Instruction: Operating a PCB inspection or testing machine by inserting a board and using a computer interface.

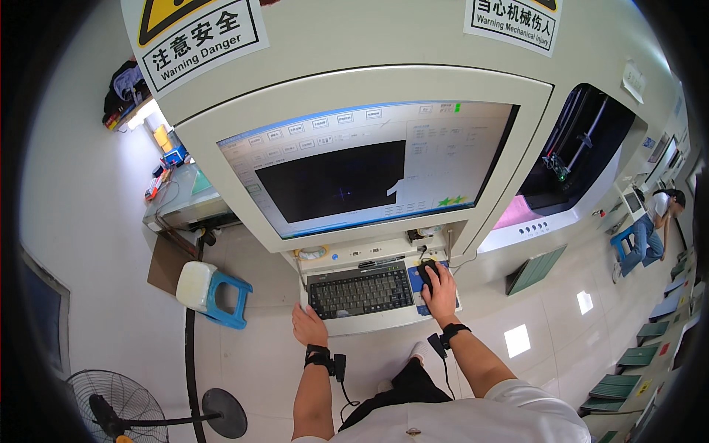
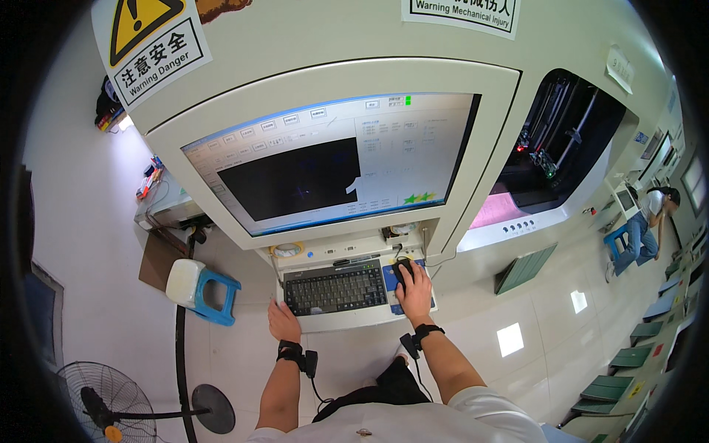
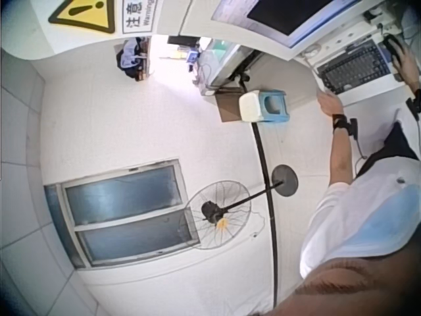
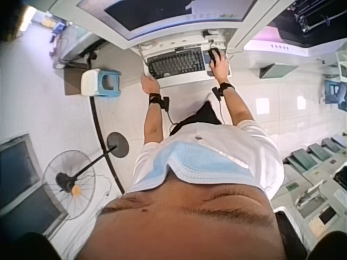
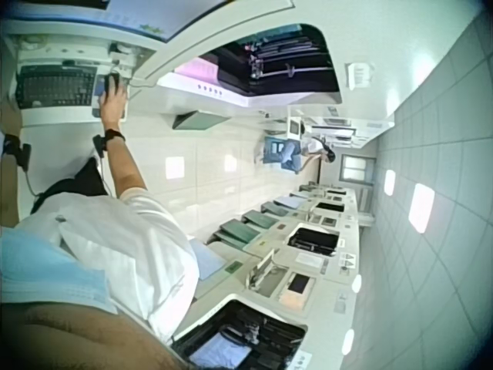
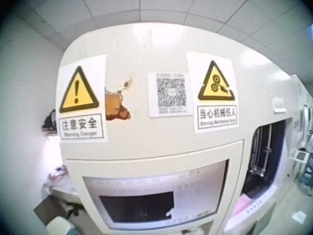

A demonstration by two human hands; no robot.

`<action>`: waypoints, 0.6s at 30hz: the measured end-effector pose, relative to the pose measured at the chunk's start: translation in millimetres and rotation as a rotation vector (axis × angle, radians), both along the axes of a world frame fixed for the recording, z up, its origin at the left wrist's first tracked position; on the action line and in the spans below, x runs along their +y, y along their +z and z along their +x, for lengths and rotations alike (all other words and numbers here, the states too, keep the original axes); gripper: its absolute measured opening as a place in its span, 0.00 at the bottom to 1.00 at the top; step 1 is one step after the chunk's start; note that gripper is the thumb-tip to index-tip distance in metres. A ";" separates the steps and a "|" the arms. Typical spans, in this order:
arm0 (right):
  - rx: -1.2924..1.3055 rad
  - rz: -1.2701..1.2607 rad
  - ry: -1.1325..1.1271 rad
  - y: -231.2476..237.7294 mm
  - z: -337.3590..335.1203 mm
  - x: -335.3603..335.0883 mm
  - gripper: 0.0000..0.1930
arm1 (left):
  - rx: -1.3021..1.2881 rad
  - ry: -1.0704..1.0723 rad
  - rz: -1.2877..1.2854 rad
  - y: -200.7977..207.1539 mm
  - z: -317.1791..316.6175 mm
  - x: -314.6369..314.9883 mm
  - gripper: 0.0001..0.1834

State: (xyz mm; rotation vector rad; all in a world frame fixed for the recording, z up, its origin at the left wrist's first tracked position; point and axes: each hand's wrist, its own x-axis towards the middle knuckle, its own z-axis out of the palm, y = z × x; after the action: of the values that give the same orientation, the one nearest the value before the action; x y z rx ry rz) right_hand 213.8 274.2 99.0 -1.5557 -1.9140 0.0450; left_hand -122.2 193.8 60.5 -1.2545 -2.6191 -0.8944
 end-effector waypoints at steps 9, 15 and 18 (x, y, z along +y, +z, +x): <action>0.020 0.005 0.028 -4.3 1.6 1.6 0.29 | 0.001 0.012 0.005 3.2 0.0 0.3 0.22; 0.010 -0.011 0.030 -1.6 1.3 0.2 0.28 | -0.018 0.011 -0.003 4.6 1.0 -0.1 0.22; 0.009 0.001 0.034 -2.8 1.7 1.3 0.28 | -0.001 0.010 0.015 3.0 0.8 0.0 0.22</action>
State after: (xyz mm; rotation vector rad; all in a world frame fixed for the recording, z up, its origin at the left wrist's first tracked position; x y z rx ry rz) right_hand 215.5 275.5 96.2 -1.5200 -1.9337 0.0660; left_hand -121.3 193.8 63.5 -1.2364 -2.6123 -0.9116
